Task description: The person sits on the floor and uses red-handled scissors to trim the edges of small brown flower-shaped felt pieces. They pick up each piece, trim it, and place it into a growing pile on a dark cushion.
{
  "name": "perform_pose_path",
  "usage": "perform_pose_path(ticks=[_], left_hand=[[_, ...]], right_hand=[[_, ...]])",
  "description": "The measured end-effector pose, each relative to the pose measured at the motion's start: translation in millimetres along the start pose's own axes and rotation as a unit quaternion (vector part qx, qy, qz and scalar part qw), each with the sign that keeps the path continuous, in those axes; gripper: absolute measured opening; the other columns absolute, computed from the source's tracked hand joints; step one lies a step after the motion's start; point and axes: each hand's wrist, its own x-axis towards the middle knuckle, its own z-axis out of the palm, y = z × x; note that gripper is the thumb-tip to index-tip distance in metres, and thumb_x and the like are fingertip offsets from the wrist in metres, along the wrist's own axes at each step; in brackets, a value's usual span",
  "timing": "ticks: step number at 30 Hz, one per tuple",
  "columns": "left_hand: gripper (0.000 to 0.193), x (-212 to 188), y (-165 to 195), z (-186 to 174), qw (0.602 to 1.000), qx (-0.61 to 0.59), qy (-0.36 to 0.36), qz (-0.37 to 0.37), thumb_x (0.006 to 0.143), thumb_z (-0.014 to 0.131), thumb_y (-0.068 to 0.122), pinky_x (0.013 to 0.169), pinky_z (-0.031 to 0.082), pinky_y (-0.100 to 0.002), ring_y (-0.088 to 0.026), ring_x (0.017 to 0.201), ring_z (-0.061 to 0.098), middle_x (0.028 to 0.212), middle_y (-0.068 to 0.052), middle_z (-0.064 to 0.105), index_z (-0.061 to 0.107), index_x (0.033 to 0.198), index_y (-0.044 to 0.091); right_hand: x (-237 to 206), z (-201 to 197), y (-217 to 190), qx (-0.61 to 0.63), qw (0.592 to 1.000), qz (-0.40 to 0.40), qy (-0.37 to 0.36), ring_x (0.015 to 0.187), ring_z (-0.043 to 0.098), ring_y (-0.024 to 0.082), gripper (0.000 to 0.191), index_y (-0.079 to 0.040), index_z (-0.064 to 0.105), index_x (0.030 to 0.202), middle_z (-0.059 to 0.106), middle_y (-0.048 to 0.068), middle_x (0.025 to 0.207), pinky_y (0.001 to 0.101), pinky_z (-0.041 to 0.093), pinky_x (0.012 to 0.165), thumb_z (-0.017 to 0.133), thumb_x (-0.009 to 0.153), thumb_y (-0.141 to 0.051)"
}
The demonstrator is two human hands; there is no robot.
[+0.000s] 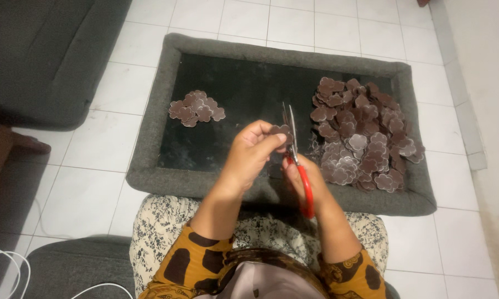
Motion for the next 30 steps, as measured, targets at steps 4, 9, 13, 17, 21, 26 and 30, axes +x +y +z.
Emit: perform_pose_path(ticks=[4, 9, 13, 17, 21, 26, 30], left_hand=[[0.006, 0, 2, -1, 1.0, 0.016, -0.001, 0.001, 0.094, 0.068, 0.012, 0.063, 0.044, -0.019, -0.006, 0.079, 0.067, 0.087, 0.0, 0.072, 0.066, 0.098, 0.008], [0.007, 0, 2, -2, 1.0, 0.004, 0.0, 0.004, 0.095, 0.068, 0.012, 0.064, 0.045, -0.02, -0.007, 0.08, 0.067, 0.089, -0.001, 0.073, 0.066, 0.1, 0.007], [0.012, 1, 4, -3, 1.0, 0.009, 0.002, 0.003, 0.094, 0.069, 0.011, 0.066, 0.047, -0.02, -0.009, 0.083, 0.07, 0.093, -0.002, 0.074, 0.068, 0.104, 0.006], [0.021, 1, 5, -5, 0.999, 0.04, 0.013, 0.016, 0.094, 0.069, 0.01, 0.071, 0.05, -0.021, -0.008, 0.088, 0.069, 0.101, -0.002, 0.075, 0.069, 0.114, 0.005], [0.027, 2, 2, -6, 0.999, 0.036, 0.016, 0.019, 0.093, 0.067, 0.007, 0.072, 0.049, -0.022, -0.009, 0.09, 0.069, 0.108, -0.004, 0.075, 0.069, 0.12, 0.004], [0.038, 12, -9, -12, 0.997, -0.036, -0.007, 0.067, 0.091, 0.064, -0.001, 0.088, 0.057, -0.028, -0.011, 0.103, 0.07, 0.117, -0.008, 0.072, 0.063, 0.128, -0.001], [0.034, 18, -22, -20, 0.996, -0.036, 0.008, 0.081, 0.092, 0.066, -0.002, 0.088, 0.057, -0.027, -0.012, 0.1, 0.069, 0.113, -0.01, 0.072, 0.06, 0.126, -0.003]], right_hand=[[-1, -2, 5, 0.006, 1.0, 0.002, -0.007, 0.068, 0.045, 0.007, 0.052, -0.009, 0.059, 0.103, 0.049, -0.004, 0.08, 0.023, 0.037, 0.058, 0.054, 0.099, -0.061], [-5, -4, 14, 0.019, 0.997, 0.078, 0.014, 0.061, 0.044, 0.008, 0.05, -0.01, 0.058, 0.098, 0.047, -0.004, 0.072, 0.0247, 0.036, 0.052, 0.052, 0.098, -0.059], [-4, -5, 26, -0.002, 0.999, 0.025, 0.027, 0.068, 0.047, 0.007, 0.049, -0.011, 0.056, 0.097, 0.049, -0.005, 0.079, 0.0248, 0.041, 0.056, 0.05, 0.1, -0.059], [1, -11, 43, 0.15, 0.988, 0.013, 0.023, 0.065, 0.047, 0.012, 0.044, -0.011, 0.051, 0.098, 0.049, -0.001, 0.078, 0.0273, 0.041, 0.058, 0.051, 0.105, -0.054], [3, -20, 68, 0.179, 0.983, 0.024, 0.046, 0.069, 0.047, 0.012, 0.04, -0.01, 0.05, 0.1, 0.049, 0.0, 0.082, 0.028, 0.043, 0.061, 0.052, 0.104, -0.05], [-2, -23, 99, 0.202, 0.976, 0.044, 0.067, 0.065, 0.044, 0.013, 0.041, -0.01, 0.05, 0.098, 0.046, 0.001, 0.078, 0.0278, 0.04, 0.058, 0.052, 0.102, -0.051], [1, -32, 112, 0.342, 0.939, 0.009, 0.035, 0.072, 0.042, 0.012, 0.051, -0.01, 0.046, 0.095, 0.042, 0.0, 0.084, 0.0267, 0.037, 0.062, 0.049, 0.104, -0.06]])
